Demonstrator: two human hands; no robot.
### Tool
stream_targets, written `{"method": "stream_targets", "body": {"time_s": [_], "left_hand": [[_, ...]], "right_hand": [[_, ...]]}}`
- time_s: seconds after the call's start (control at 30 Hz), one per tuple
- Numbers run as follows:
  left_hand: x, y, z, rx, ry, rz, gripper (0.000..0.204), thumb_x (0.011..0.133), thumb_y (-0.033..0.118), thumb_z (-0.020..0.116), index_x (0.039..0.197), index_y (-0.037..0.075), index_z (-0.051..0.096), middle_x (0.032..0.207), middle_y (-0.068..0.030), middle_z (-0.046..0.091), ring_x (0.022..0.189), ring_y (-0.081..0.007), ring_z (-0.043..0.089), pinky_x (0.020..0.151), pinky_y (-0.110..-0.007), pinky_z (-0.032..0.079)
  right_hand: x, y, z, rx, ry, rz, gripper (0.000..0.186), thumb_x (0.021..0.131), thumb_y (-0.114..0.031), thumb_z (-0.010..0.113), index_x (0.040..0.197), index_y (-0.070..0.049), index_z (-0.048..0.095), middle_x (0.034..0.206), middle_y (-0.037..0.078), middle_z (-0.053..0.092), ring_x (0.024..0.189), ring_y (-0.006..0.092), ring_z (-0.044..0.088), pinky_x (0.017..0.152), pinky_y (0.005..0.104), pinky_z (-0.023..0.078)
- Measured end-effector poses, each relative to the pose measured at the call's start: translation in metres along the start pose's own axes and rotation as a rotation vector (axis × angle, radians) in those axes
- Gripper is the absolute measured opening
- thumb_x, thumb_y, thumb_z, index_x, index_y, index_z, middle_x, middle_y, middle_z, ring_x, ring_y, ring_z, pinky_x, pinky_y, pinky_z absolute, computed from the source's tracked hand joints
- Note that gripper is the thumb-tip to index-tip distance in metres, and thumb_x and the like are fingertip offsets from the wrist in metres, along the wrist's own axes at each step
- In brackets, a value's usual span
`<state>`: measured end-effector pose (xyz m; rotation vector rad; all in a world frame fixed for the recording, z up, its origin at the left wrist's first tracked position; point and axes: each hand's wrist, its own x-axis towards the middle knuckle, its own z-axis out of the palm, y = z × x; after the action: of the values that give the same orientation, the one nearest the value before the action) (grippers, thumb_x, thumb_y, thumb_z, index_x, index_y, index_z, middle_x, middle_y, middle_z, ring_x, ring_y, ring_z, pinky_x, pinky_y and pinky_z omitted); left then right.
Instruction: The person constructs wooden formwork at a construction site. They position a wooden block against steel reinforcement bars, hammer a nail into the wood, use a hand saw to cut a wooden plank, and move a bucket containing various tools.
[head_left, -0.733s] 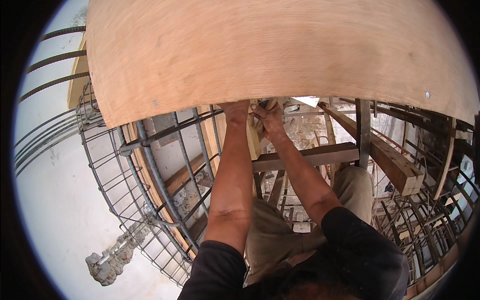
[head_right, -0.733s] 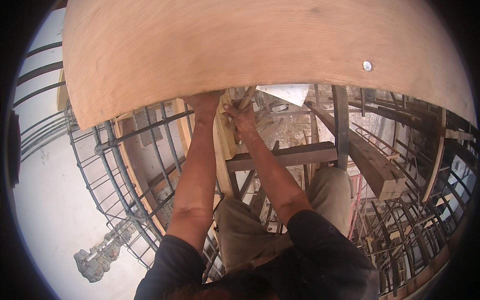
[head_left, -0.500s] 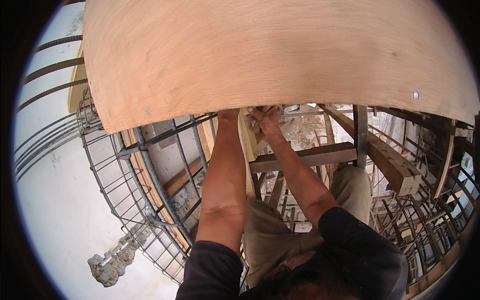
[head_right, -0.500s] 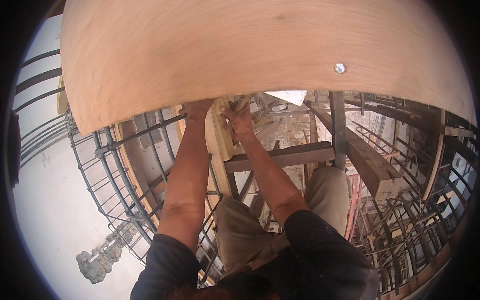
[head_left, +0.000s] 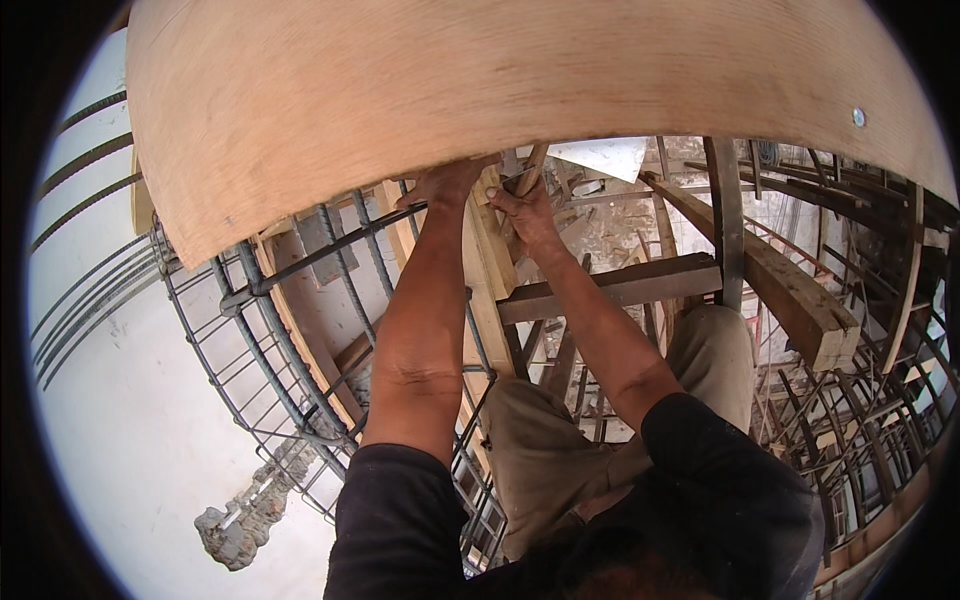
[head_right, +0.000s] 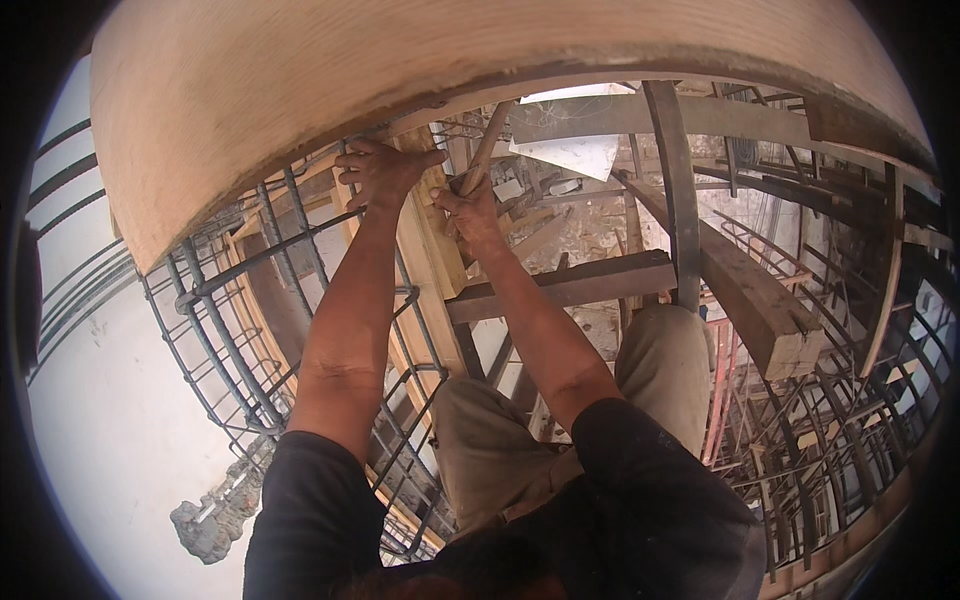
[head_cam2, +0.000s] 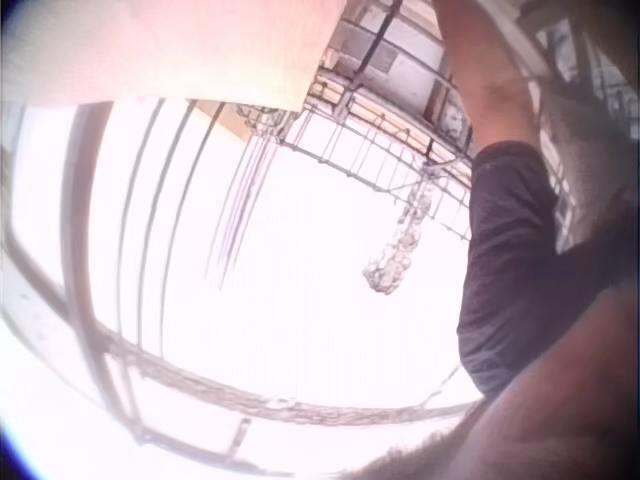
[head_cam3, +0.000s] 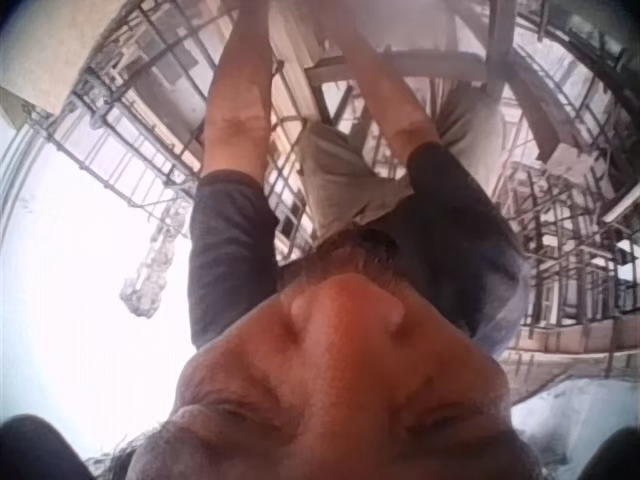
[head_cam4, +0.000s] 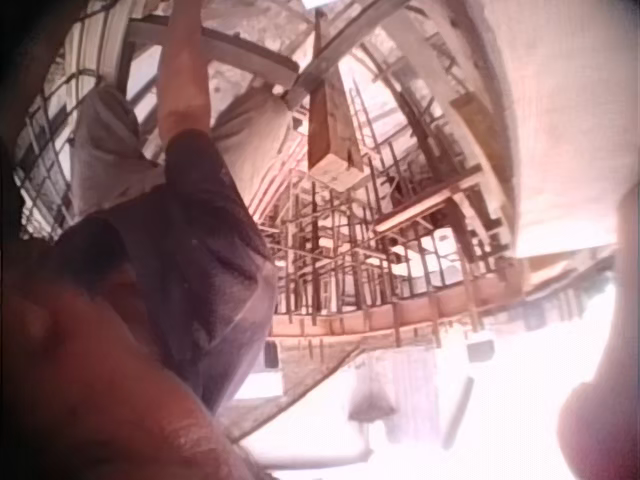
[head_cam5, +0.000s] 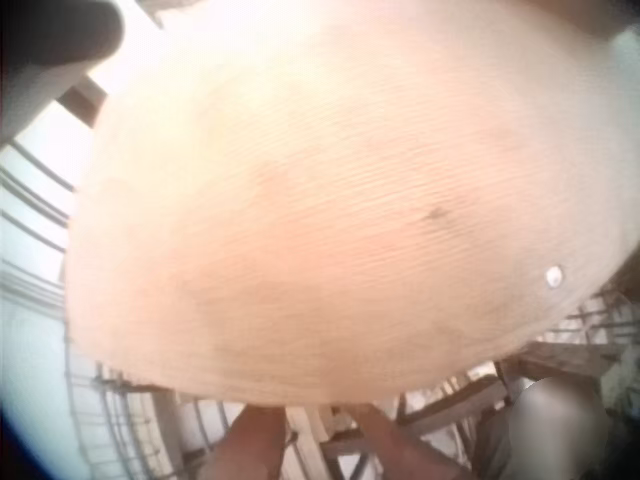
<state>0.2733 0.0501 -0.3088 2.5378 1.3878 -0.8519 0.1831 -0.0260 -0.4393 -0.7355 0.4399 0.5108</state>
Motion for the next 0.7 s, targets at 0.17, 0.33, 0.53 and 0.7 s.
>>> {"method": "stream_targets", "body": {"time_s": [0.17,0.33,0.53,0.7], "left_hand": [[0.005,0.010,0.010,0.085,0.040,-0.049,0.143,0.056,0.059,0.087,0.155,0.000,0.002,0.160,-0.0307,0.005,0.146,-0.0464,0.017,0.103,-0.073,0.030],[0.011,0.011,0.014,0.141,0.065,-0.123,0.141,0.057,0.057,0.087,0.155,-0.001,0.002,0.159,-0.0311,0.008,0.146,-0.0469,0.017,0.103,-0.072,0.031],[0.000,0.008,0.015,0.153,0.083,-0.042,0.146,0.056,0.059,0.088,0.154,-0.004,0.001,0.158,-0.0346,0.007,0.145,-0.0500,0.016,0.101,-0.073,0.033],[0.003,0.004,0.015,0.195,0.104,0.005,0.147,0.055,0.058,0.089,0.154,-0.006,0.000,0.157,-0.0369,0.006,0.145,-0.0523,0.017,0.100,-0.074,0.034]], "right_hand": [[0.005,-0.005,-0.005,0.005,0.000,-0.038,0.046,0.078,-0.002,0.079,0.107,-0.001,0.044,0.093,0.009,0.058,0.081,0.0184,0.062,0.073,0.0329,0.055],[0.001,-0.005,0.000,0.009,0.095,0.028,0.042,0.078,-0.001,0.079,0.103,-0.001,0.046,0.090,0.008,0.058,0.081,0.0183,0.063,0.071,0.0337,0.056],[0.005,-0.009,-0.005,0.035,-0.043,0.002,0.043,0.078,-0.003,0.081,0.104,0.000,0.047,0.089,0.008,0.060,0.080,0.0177,0.064,0.071,0.0329,0.056],[0.000,-0.006,0.006,0.065,-0.001,0.017,0.041,0.079,-0.003,0.080,0.105,0.000,0.049,0.090,0.007,0.061,0.079,0.0172,0.064,0.069,0.0317,0.056]]}}
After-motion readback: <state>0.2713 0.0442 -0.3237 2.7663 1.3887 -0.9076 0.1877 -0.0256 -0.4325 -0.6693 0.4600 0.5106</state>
